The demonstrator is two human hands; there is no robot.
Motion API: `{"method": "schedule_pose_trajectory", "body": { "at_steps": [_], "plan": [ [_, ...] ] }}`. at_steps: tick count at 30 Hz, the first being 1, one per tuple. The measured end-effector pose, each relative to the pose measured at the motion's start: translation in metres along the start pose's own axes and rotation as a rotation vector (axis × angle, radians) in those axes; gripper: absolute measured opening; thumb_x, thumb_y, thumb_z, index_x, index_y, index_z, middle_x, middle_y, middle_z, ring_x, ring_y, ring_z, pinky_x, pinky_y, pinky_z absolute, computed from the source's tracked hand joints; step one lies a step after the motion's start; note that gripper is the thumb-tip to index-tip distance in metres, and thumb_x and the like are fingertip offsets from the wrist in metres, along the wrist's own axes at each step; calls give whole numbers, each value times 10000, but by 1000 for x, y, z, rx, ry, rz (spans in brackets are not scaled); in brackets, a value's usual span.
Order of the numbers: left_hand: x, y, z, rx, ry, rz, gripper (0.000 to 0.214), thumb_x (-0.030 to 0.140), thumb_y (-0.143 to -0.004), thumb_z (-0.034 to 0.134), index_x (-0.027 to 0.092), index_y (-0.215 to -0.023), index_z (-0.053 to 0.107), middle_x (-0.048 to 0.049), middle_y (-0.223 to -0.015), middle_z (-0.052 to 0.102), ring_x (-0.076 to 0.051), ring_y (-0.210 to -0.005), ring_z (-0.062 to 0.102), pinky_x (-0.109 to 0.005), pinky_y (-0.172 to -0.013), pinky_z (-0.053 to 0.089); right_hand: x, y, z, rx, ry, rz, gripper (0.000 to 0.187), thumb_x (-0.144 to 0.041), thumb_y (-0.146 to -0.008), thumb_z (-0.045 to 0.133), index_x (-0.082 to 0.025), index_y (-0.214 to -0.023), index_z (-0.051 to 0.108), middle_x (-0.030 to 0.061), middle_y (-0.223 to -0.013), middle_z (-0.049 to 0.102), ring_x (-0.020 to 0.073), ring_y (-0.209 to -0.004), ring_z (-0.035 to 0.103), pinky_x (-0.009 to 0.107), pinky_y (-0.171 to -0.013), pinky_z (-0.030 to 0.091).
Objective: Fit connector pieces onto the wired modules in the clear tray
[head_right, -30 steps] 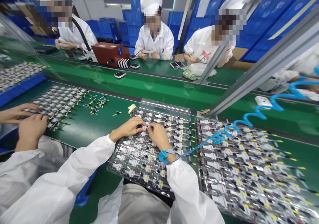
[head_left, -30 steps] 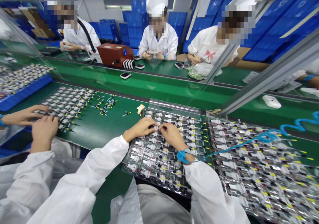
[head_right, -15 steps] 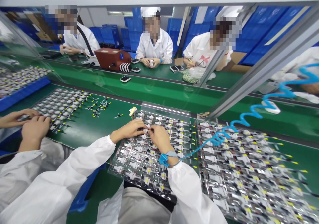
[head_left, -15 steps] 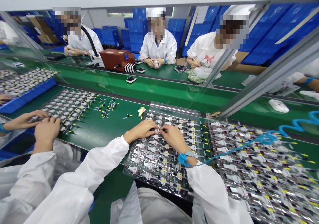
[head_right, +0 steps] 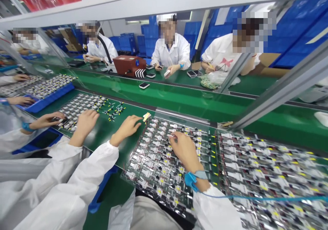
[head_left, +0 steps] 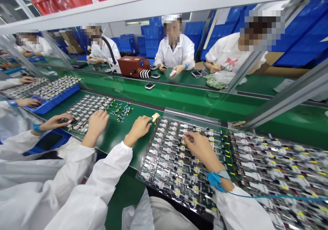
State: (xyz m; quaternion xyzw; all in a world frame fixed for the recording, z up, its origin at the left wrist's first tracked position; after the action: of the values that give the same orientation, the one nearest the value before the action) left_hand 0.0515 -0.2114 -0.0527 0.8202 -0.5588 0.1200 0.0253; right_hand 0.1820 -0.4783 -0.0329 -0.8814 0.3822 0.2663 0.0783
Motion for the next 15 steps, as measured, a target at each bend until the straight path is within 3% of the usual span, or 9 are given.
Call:
{"method": "schedule_pose_trajectory", "body": {
  "at_steps": [3, 8, 10, 15],
  "plan": [
    [-18, 0, -2, -35, -149, -280, 317, 218, -989, 539, 183, -1279, 664, -160, -1215, 660, -294, -1113, 619, -418, -971, 483, 2, 1, 4, -11, -47, -7, 279, -311, -967, 539, -201, -1135, 734, 88, -1045, 785, 270, -1010, 730, 362, -884, 515],
    [-13, 1, -1, -46, -135, -276, 252, 193, -1005, 494, 196, -1141, 707, -138, -1098, 693, -290, -1059, 651, -392, -901, 506, 1, 3, 3, 4, -115, -37, 276, -295, -961, 533, -190, -1118, 733, 95, -1035, 783, 254, -981, 730, 358, -886, 515],
    [0, 3, -6, -46, -64, -167, 232, 218, -1014, 504, 224, -1133, 702, -107, -1098, 702, -268, -1067, 654, -370, -918, 506, 0, 3, 0, 18, -143, -76, 284, -285, -964, 528, -185, -1146, 722, 93, -1034, 780, 243, -971, 726, 356, -892, 514],
    [52, 5, -22, -78, 276, 295, 227, 275, -1026, 516, 264, -1182, 681, -35, -1188, 727, -219, -1119, 665, -329, -984, 495, -4, 2, -1, -11, -139, -188, 273, -257, -961, 563, -198, -1202, 679, 83, -1116, 756, 231, -1008, 700, 349, -918, 503]
  ]
}}
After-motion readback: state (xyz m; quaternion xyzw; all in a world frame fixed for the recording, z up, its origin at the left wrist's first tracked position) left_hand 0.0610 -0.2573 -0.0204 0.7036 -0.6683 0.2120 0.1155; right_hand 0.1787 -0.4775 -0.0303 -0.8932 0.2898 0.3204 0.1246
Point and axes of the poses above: each hand's wrist, its own y-axis away from the middle knuckle, its own z-axis out of the palm, x = y × z, the point moved 1 cm from there along -y, towards the middle knuckle
